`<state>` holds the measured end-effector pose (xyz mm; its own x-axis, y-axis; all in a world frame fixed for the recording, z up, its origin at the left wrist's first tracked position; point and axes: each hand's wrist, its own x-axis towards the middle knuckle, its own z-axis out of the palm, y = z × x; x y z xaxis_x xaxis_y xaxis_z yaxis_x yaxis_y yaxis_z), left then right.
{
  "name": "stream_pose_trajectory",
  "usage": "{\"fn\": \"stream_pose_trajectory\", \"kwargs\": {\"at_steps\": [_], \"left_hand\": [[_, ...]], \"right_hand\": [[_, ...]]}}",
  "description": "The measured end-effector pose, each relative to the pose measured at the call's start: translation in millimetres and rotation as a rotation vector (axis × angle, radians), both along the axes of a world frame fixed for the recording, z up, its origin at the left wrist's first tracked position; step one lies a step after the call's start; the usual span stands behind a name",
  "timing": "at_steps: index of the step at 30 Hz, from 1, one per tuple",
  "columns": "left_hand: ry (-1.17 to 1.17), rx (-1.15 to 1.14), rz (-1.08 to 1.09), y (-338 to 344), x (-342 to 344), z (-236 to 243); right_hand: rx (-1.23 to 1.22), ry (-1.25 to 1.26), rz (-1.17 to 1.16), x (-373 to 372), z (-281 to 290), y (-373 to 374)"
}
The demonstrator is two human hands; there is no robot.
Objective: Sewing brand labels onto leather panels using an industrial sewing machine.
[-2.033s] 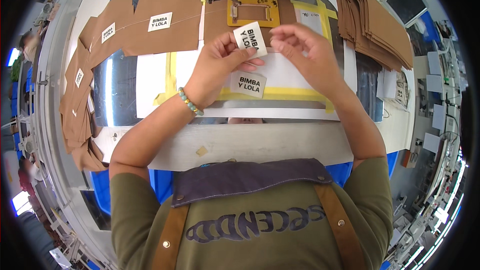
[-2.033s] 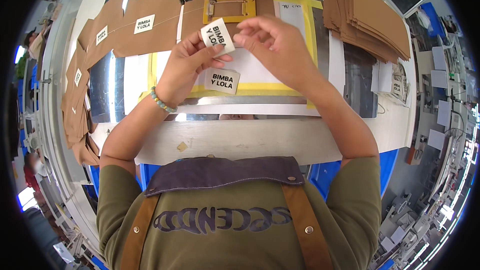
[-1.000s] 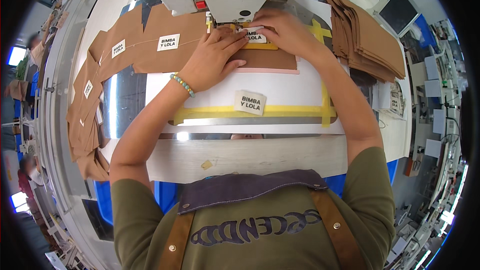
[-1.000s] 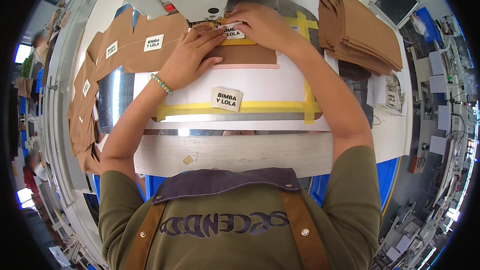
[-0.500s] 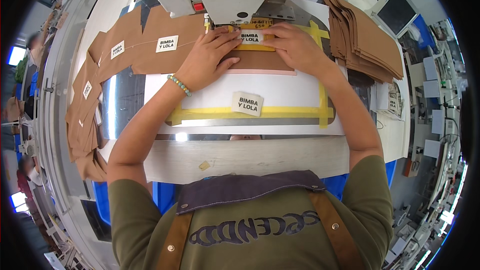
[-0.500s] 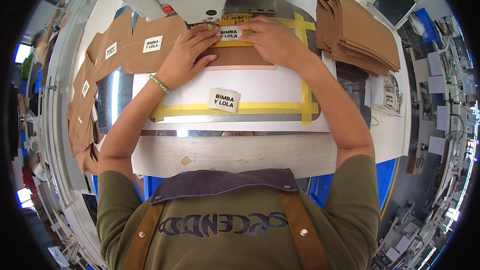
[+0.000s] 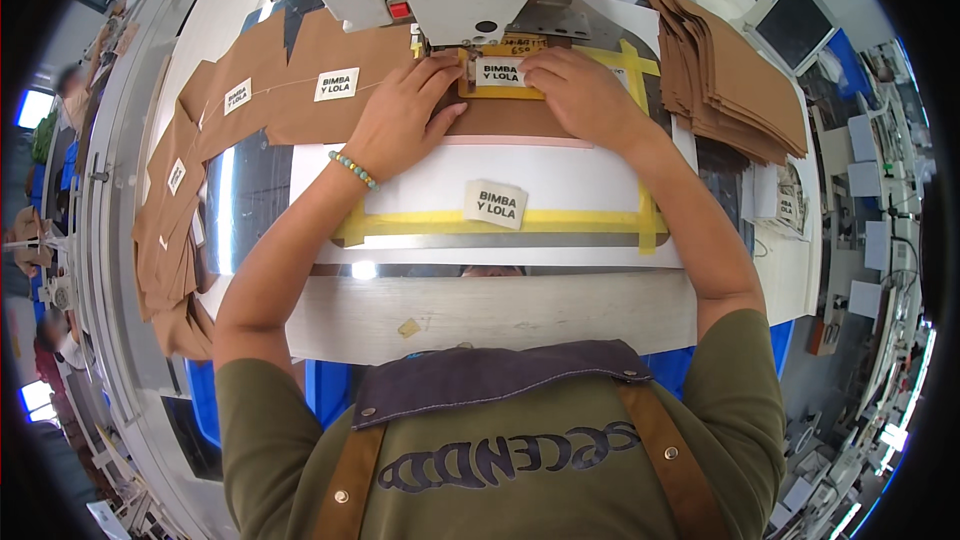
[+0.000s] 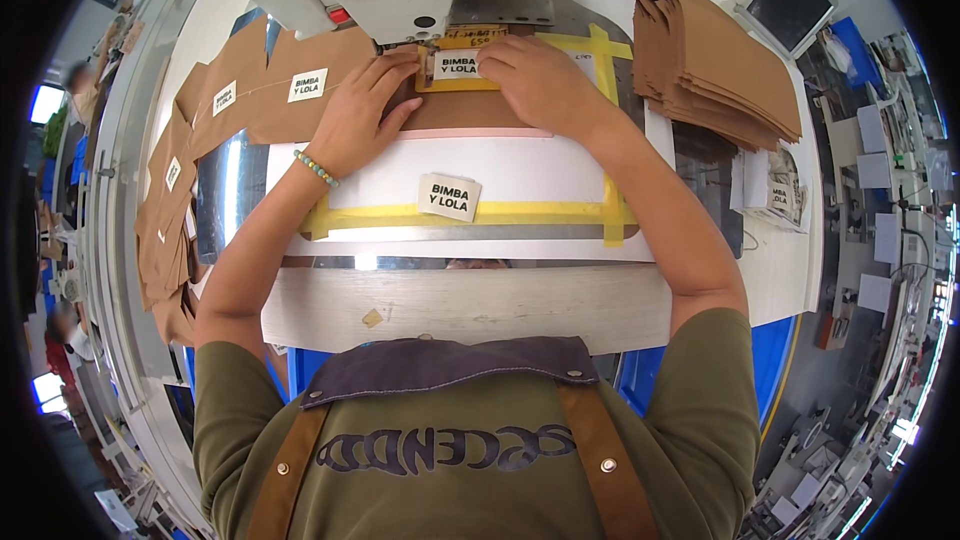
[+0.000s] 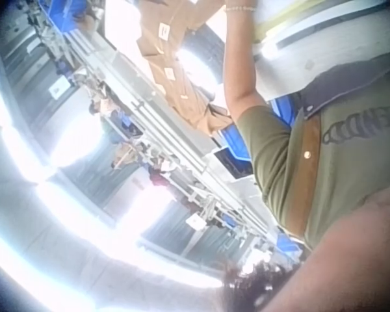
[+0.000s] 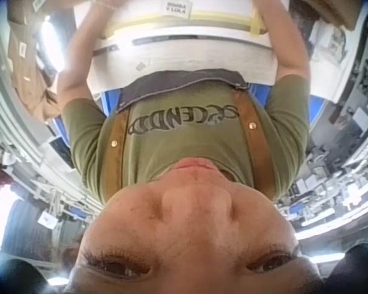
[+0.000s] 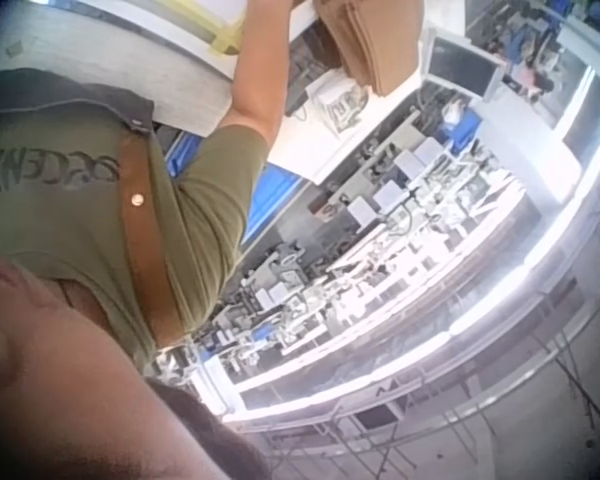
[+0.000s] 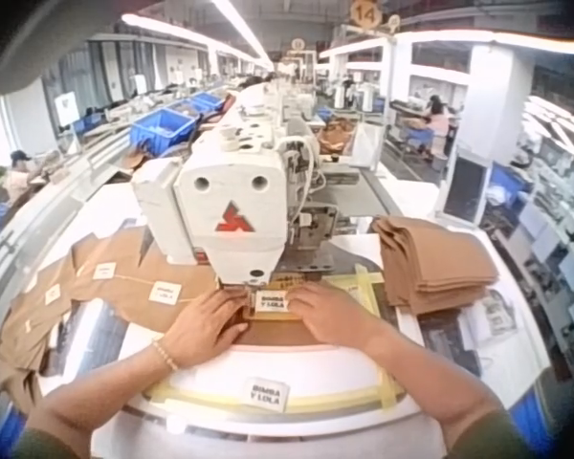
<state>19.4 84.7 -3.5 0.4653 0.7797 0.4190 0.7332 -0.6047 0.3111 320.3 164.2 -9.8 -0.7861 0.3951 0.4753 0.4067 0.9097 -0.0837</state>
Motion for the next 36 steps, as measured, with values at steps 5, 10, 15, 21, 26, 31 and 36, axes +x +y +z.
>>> {"fn": "stream_pose_trajectory", "kwargs": {"at_steps": [5,10,15,21,26,31,36], "left_hand": [[0.037,0.028,-0.005,-4.9,-2.3,-0.5],[0.063,0.001,-0.044,-2.5,5.5,-2.1],[0.064,-0.062,-0.034,5.8,8.2,-7.6],[0.034,-0.049,-0.041,6.6,9.0,-10.8],[-0.037,-0.099,-0.005,2.8,1.6,-3.3],[0.014,-0.022,0.024,5.3,-9.9,-0.9],[0.134,-0.085,0.028,2.6,-11.5,6.4]], "right_hand": [[-0.195,0.114,0.006,8.3,-1.1,1.8],[-0.186,0.11,0.044,10.6,2.1,6.8],[-0.181,0.118,0.041,10.9,1.8,10.4],[0.012,0.027,0.104,-4.2,5.0,8.5],[-0.177,-0.04,0.083,-5.5,6.0,7.2],[-0.084,-0.102,0.099,-10.6,4.0,8.0],[-0.124,-0.166,0.044,-11.9,2.6,8.2]]}}
